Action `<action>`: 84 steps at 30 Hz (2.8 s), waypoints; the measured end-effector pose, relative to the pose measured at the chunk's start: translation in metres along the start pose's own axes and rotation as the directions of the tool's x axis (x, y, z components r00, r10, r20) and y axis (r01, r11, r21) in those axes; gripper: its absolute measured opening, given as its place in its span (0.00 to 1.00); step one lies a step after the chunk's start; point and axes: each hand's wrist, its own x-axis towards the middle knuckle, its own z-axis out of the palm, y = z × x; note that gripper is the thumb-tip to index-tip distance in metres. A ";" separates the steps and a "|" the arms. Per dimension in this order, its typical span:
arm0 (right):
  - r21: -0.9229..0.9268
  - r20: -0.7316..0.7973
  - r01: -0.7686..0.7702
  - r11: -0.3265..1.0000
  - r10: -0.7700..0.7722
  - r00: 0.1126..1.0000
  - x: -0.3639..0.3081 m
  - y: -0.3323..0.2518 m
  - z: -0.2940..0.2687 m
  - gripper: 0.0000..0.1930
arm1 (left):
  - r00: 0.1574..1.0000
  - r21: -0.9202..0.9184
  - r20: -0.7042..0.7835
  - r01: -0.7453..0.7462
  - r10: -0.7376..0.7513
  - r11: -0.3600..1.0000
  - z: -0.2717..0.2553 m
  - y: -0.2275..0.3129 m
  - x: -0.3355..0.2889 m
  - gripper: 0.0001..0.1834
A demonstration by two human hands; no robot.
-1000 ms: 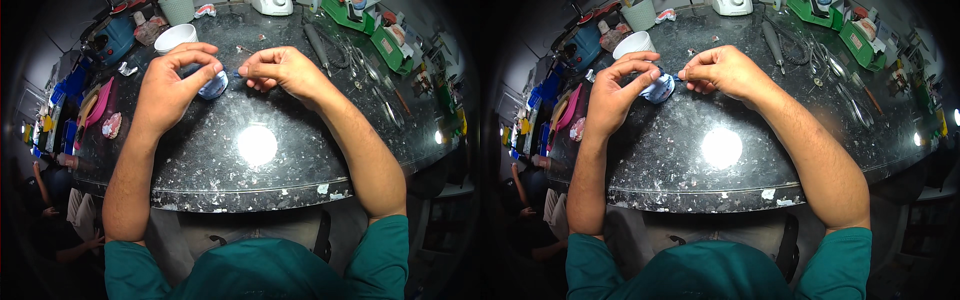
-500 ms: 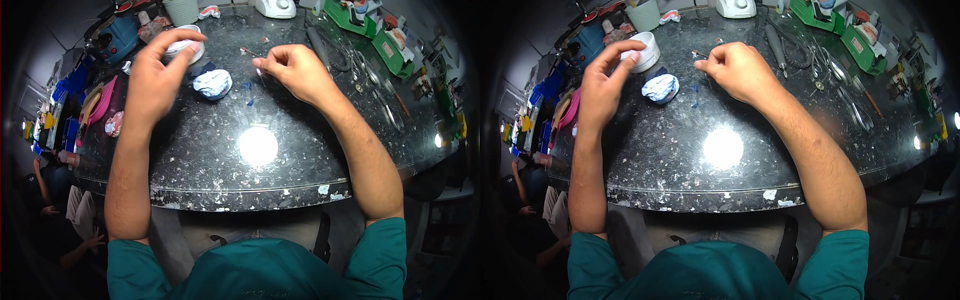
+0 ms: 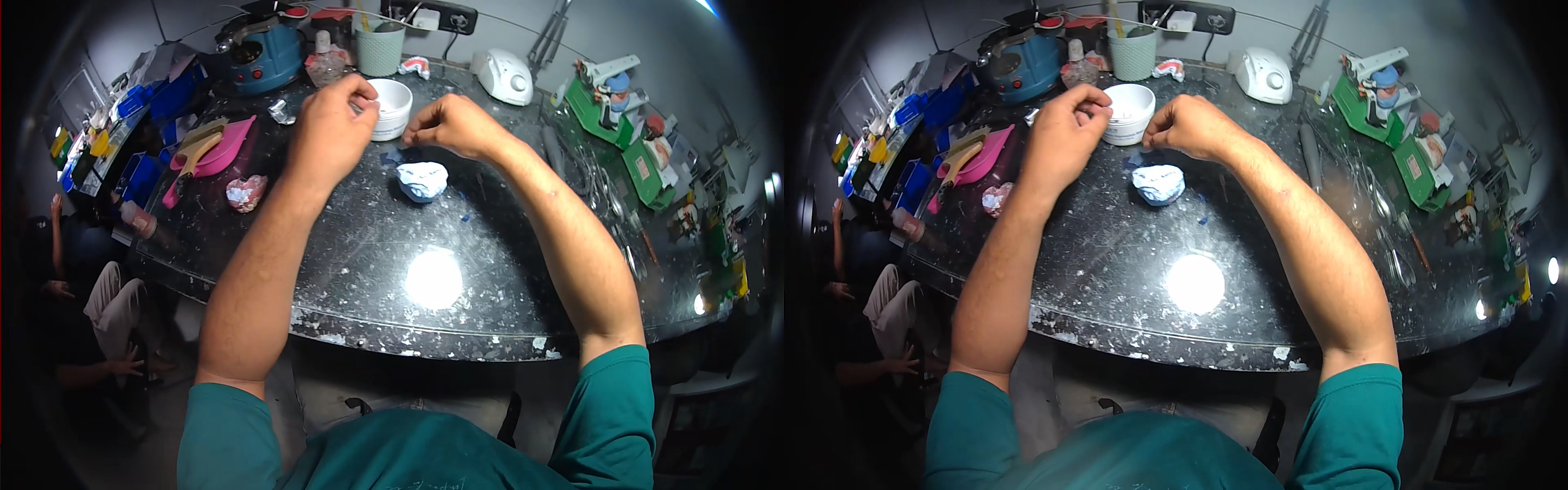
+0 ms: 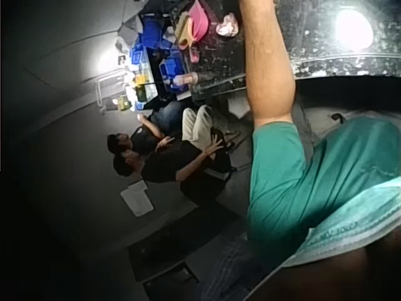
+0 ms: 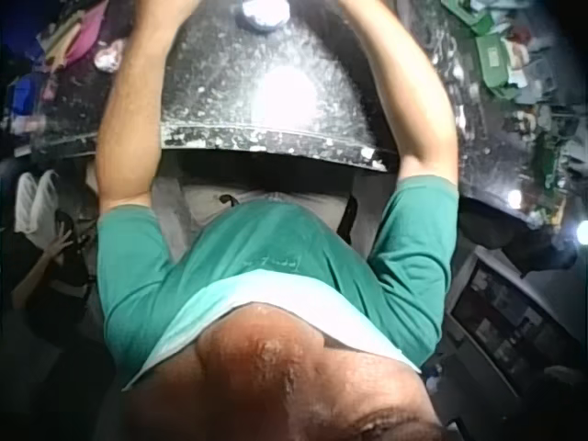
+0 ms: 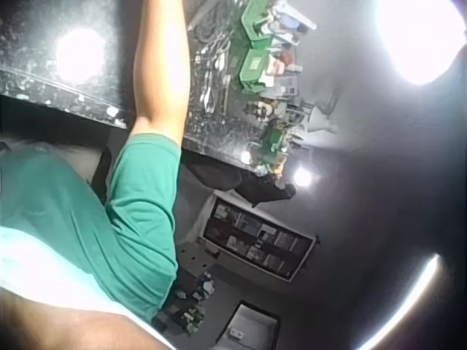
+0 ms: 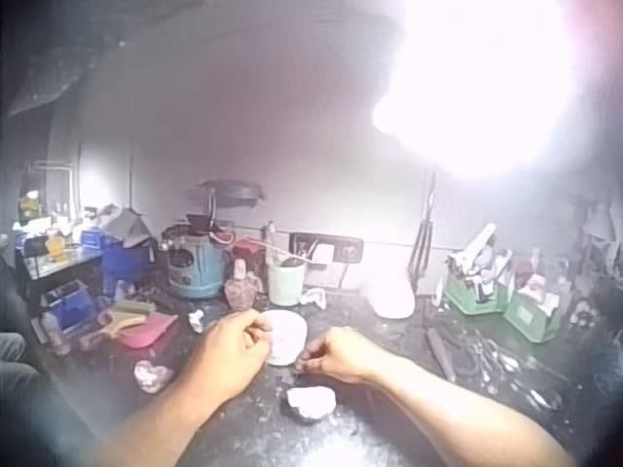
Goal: The person uses a rotary tool to grind and smooth the surface of a blue dental mold held in their left hand. They periodically stop to inspect the mold, rotate it to access different areas, and wipe the surface with a blue cloth. The person also handles a second mold piece, fitting it against the first to check alignment.
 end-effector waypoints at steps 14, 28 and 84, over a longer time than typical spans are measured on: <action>0.440 -0.002 -0.031 0.898 0.036 0.999 0.008 0.012 0.010 0.06 | 0.995 0.043 0.054 0.079 -0.081 0.996 -0.002 0.004 -0.005 0.08; 0.287 0.069 0.017 0.958 -0.039 0.997 0.005 0.018 0.017 0.05 | 0.933 0.129 0.315 0.139 -0.174 0.982 0.020 -0.017 -0.016 0.15; 0.786 -0.312 0.155 0.599 0.167 0.935 -0.128 -0.013 0.017 0.09 | 0.863 -0.394 0.504 0.191 0.038 0.899 0.028 0.053 -0.045 0.10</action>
